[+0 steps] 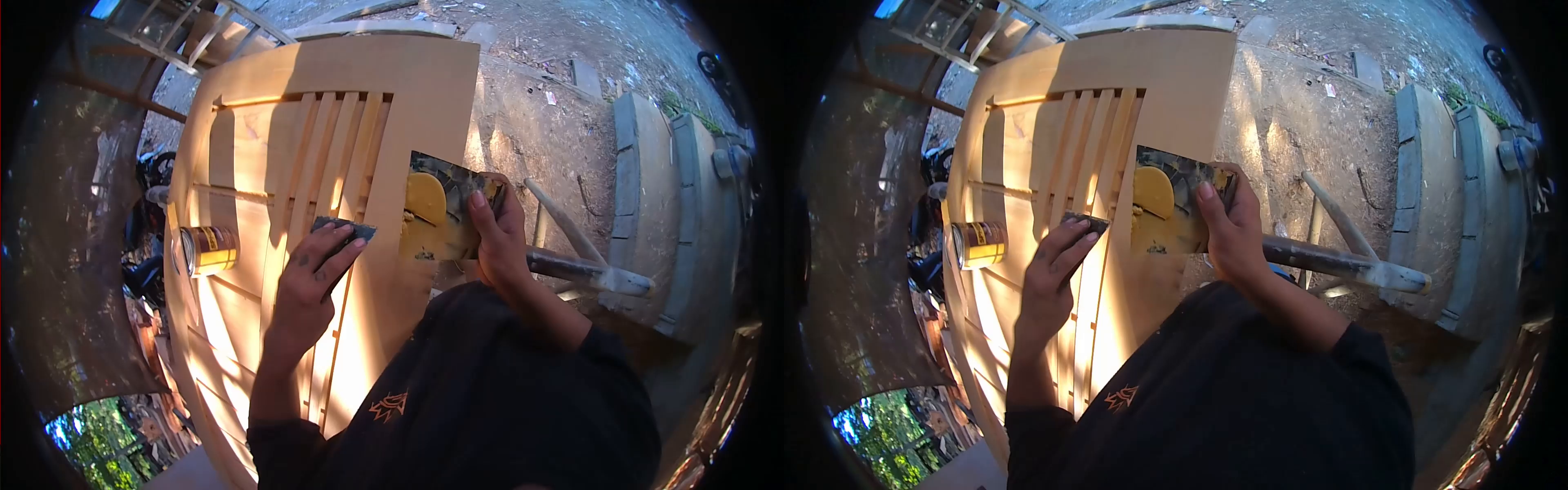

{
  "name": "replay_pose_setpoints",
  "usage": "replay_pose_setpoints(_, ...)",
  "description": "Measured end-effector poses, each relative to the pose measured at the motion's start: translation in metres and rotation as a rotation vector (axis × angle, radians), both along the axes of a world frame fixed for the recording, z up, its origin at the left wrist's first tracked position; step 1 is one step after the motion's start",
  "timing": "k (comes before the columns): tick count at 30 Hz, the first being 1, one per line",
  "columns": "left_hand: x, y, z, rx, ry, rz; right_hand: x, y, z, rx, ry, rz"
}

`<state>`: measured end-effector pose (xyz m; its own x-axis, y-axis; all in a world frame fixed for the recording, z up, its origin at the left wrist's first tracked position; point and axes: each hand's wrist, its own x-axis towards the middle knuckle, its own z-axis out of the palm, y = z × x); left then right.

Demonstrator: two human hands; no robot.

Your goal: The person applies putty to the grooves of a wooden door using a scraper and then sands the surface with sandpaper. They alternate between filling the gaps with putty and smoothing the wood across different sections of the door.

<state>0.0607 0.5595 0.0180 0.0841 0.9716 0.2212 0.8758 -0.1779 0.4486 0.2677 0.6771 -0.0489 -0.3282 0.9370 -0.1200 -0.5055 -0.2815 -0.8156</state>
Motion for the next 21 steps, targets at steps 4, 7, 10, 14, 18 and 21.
replay_pose_setpoints(4,0.014,0.006,0.046,-0.091,0.227,-0.065,-0.007,-0.004,0.000,0.169,-0.156,0.009)
replay_pose_setpoints(7,0.016,0.017,0.043,-0.091,0.306,-0.108,-0.014,-0.004,0.002,0.189,-0.145,0.003)
replay_pose_setpoints(10,0.013,0.031,0.035,-0.241,0.280,-0.174,-0.013,0.007,-0.010,0.184,-0.221,-0.030)
replay_pose_setpoints(14,-0.023,0.056,0.021,-0.446,0.041,-0.077,-0.012,0.031,-0.037,0.087,-0.280,-0.064)
replay_pose_setpoints(18,-0.067,0.108,-0.015,-0.312,0.154,0.010,-0.011,0.042,-0.058,0.045,-0.351,0.002)
replay_pose_setpoints(21,-0.073,0.133,-0.030,-0.330,0.217,-0.047,-0.012,0.046,-0.068,0.006,-0.361,0.028)
